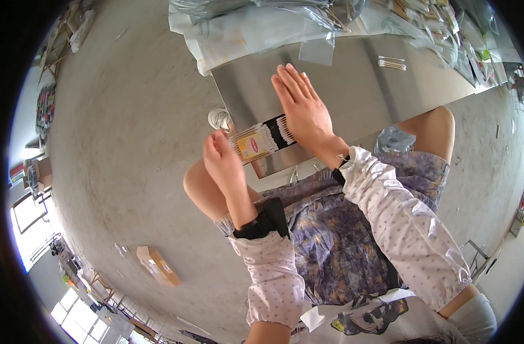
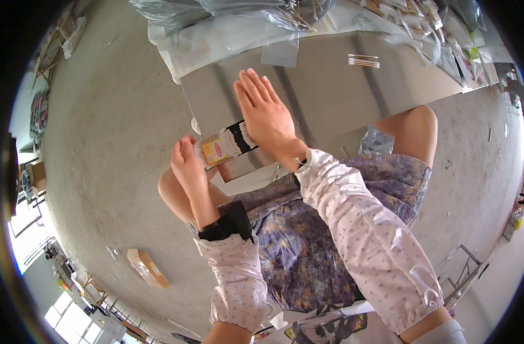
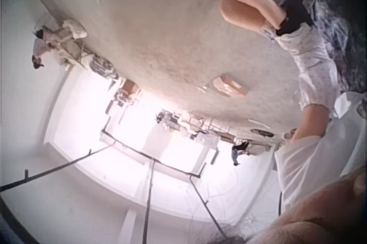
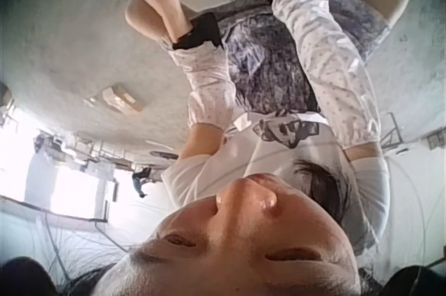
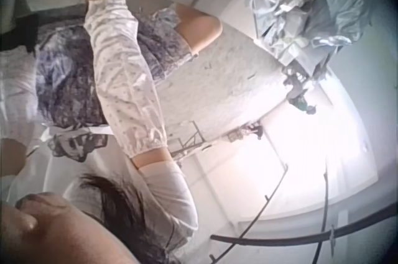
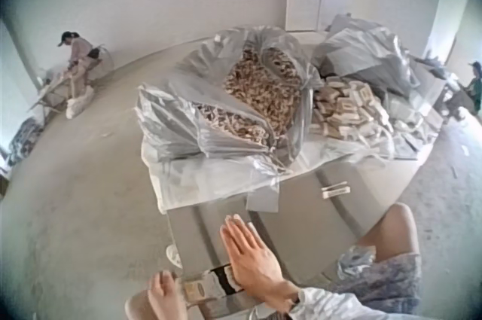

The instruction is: The recorder organizes a large batch of loose cotton swabs into aligned rows and places them into a small rectangular retail box.

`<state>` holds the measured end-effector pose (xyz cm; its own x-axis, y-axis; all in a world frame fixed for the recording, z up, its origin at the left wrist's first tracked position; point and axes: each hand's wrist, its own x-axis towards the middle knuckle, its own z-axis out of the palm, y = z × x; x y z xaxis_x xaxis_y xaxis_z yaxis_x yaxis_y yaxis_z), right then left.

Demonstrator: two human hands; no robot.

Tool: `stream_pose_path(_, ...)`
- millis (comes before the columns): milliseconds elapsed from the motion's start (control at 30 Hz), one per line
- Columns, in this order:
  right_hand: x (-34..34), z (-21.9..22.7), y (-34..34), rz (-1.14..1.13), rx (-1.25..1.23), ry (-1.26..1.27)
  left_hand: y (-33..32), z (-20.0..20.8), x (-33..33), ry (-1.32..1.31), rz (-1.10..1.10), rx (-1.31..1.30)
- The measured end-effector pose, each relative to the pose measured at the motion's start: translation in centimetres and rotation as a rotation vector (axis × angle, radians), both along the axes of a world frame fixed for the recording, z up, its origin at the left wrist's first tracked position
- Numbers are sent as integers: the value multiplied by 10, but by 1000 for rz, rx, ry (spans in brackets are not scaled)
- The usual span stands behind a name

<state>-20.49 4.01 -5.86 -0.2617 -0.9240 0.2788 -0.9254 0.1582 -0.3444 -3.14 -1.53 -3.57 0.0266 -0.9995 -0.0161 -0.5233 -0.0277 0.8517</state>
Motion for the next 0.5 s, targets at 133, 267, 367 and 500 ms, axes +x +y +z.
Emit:
stream_pose_path(133,18,-5,-8,-15,11,1,8,-3,-24,-243,12,110)
stream_pose_path(267,22,-3,-9,-14,16,-15,6,-13,-18,-232,-11,122)
stream_pose_path(367,22,-3,-9,-14,14,17,0,-23,-11,-125,-46,149)
stream_pose_path(500,19,-5,-8,-15,22,10,-2,-34,-10,112,-87,173)
